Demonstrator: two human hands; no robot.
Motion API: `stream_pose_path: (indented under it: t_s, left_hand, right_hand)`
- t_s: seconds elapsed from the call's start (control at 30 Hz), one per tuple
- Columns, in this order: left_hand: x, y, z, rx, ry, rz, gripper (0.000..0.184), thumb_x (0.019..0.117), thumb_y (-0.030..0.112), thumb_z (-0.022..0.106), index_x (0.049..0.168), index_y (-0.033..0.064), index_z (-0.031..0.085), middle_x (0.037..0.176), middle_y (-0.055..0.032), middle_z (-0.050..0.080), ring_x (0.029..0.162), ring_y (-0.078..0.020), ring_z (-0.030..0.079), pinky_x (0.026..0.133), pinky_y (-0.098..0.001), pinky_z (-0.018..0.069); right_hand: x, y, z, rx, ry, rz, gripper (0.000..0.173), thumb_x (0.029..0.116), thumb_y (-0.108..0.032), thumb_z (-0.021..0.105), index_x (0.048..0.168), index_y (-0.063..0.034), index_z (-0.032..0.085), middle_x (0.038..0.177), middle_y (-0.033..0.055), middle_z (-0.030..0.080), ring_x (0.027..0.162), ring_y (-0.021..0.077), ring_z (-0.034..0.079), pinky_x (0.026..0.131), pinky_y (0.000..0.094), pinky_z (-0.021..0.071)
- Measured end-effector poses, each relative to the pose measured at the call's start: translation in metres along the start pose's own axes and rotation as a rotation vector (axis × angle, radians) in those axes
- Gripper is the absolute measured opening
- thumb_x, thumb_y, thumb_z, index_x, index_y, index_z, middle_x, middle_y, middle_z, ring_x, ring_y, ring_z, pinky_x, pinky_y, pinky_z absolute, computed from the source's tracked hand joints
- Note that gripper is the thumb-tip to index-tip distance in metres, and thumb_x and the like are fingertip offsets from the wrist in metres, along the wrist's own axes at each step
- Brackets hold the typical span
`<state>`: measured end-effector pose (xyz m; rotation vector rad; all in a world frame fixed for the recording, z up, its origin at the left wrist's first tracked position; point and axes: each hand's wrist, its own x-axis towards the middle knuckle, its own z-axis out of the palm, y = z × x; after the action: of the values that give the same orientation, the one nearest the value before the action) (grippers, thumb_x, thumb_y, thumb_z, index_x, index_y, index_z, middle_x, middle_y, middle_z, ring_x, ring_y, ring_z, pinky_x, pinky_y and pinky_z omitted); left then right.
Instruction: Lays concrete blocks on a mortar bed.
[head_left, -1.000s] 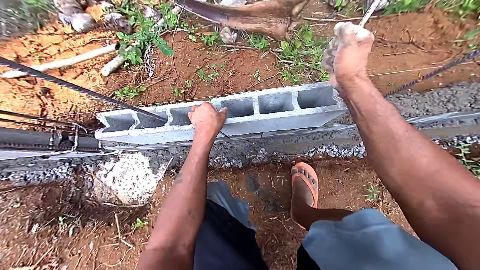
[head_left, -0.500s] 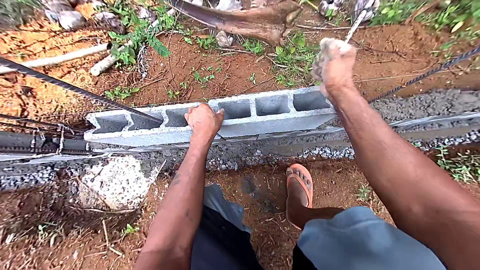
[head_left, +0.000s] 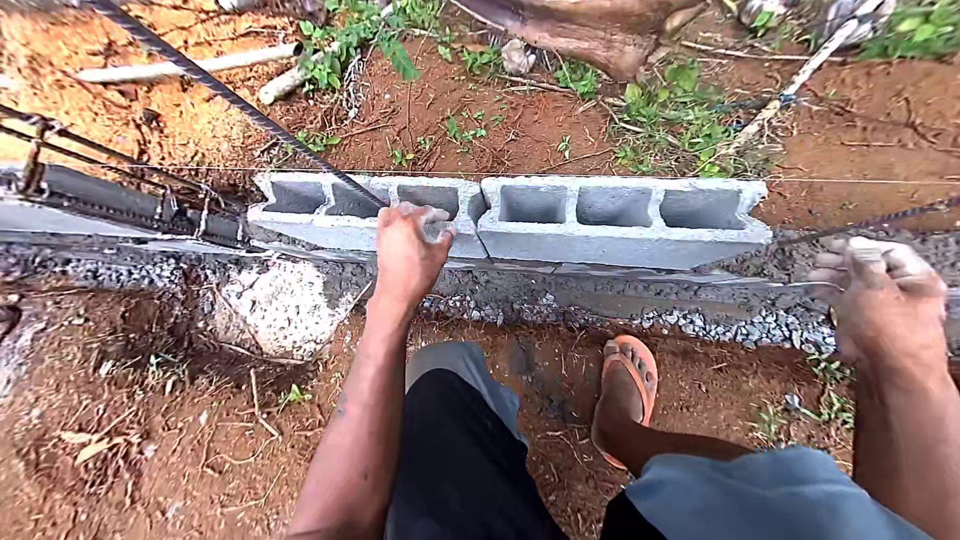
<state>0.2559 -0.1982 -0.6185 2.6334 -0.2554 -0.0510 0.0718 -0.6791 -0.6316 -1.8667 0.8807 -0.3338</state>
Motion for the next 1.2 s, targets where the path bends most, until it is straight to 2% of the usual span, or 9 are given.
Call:
stream_pose_path:
  t_s: [0.1,0.2,0.27,0.37,0.63,0.8,0.93,1.1,1.2]
  left_hand:
    - [0.002,0.000,0.016,0.029,-0.048,0.089,0.033,0.0896,0.027,0.079,0.119,0.0119,0.076,0.125,-0.0156,0.067,0.124,-0.0393,0.055,0.105,-0.0554,0.0446]
    - [0.009,-0.002,0.032,0.051,-0.072,0.151,0.040,0.0878,0.028,0.080,0.126,0.0152,0.074,0.135,-0.0140,0.062,0.131,-0.0390,0.050,0.108,-0.0558,0.0418]
    - [0.013,-0.002,0.040,0.068,-0.069,0.173,0.040,0.0877,0.030,0.080,0.125,0.0173,0.074,0.139,-0.0134,0.060,0.133,-0.0399,0.047,0.107,-0.0587,0.0407]
    - [0.016,-0.001,0.045,0.083,-0.070,0.172,0.033,0.0899,0.036,0.078,0.118,0.0197,0.077,0.142,-0.0124,0.059,0.136,-0.0401,0.044,0.107,-0.0597,0.0379]
    - [0.021,-0.006,0.049,0.048,-0.042,0.198,0.029,0.0902,0.040,0.078,0.111,0.0199,0.080,0.140,-0.0114,0.061,0.136,-0.0388,0.045,0.105,-0.0594,0.0374]
    - [0.021,-0.004,0.045,0.028,-0.068,0.187,0.030,0.0907,0.038,0.077,0.112,0.0177,0.080,0.140,-0.0133,0.061,0.137,-0.0403,0.044,0.108,-0.0620,0.0366]
    - [0.018,-0.003,0.047,0.030,-0.044,0.189,0.030,0.0911,0.039,0.076,0.113,0.0186,0.079,0.137,-0.0134,0.062,0.135,-0.0404,0.046,0.107,-0.0621,0.0368]
    - [0.014,0.015,0.035,0.063,-0.091,0.091,0.032,0.0922,0.035,0.075,0.119,0.0173,0.077,0.143,-0.0150,0.059,0.138,-0.0422,0.044,0.109,-0.0629,0.0358]
    - [0.003,0.039,0.010,0.053,-0.142,-0.011,0.042,0.0926,0.029,0.074,0.132,0.0155,0.070,0.148,-0.0180,0.054,0.141,-0.0436,0.042,0.114,-0.0621,0.0353]
  right_hand:
    - [-0.001,0.007,0.015,-0.140,-0.166,0.018,0.048,0.1091,-0.035,0.050,0.147,-0.0068,0.046,0.132,0.0157,0.059,0.099,0.0218,0.070,0.083,0.0425,0.0607]
    - [0.001,0.007,0.033,-0.182,-0.260,-0.013,0.056,0.1064,-0.041,0.055,0.152,-0.0116,0.042,0.143,0.0185,0.056,0.112,0.0318,0.069,0.092,0.0542,0.0600]
    - [0.004,0.007,0.042,-0.192,-0.289,-0.050,0.056,0.1062,-0.043,0.056,0.151,-0.0123,0.043,0.138,0.0183,0.060,0.111,0.0324,0.070,0.094,0.0559,0.0596]
    - [0.004,0.008,0.046,-0.202,-0.288,-0.083,0.052,0.1077,-0.041,0.054,0.150,-0.0116,0.043,0.132,0.0177,0.064,0.106,0.0300,0.073,0.093,0.0525,0.0605]
    - [-0.002,0.002,0.044,-0.271,-0.277,-0.080,0.052,0.1082,-0.044,0.051,0.149,-0.0128,0.044,0.127,0.0166,0.068,0.104,0.0296,0.075,0.094,0.0512,0.0609]
    - [0.003,-0.008,0.049,-0.291,-0.284,-0.067,0.052,0.1095,-0.037,0.050,0.149,-0.0034,0.044,0.127,0.0209,0.066,0.109,0.0284,0.073,0.100,0.0477,0.0586]
    - [0.006,-0.009,0.048,-0.272,-0.291,-0.060,0.052,0.1088,-0.035,0.052,0.148,-0.0022,0.045,0.126,0.0202,0.067,0.109,0.0257,0.073,0.100,0.0445,0.0591]
    - [0.013,-0.017,0.039,-0.361,-0.345,-0.011,0.055,0.1072,-0.040,0.054,0.147,-0.0032,0.046,0.127,0.0215,0.067,0.114,0.0313,0.070,0.102,0.0523,0.0566]
    - [0.012,-0.041,0.021,-0.548,-0.394,0.101,0.067,0.1062,-0.050,0.052,0.155,-0.0053,0.041,0.141,0.0266,0.059,0.130,0.0428,0.059,0.110,0.0651,0.0440]
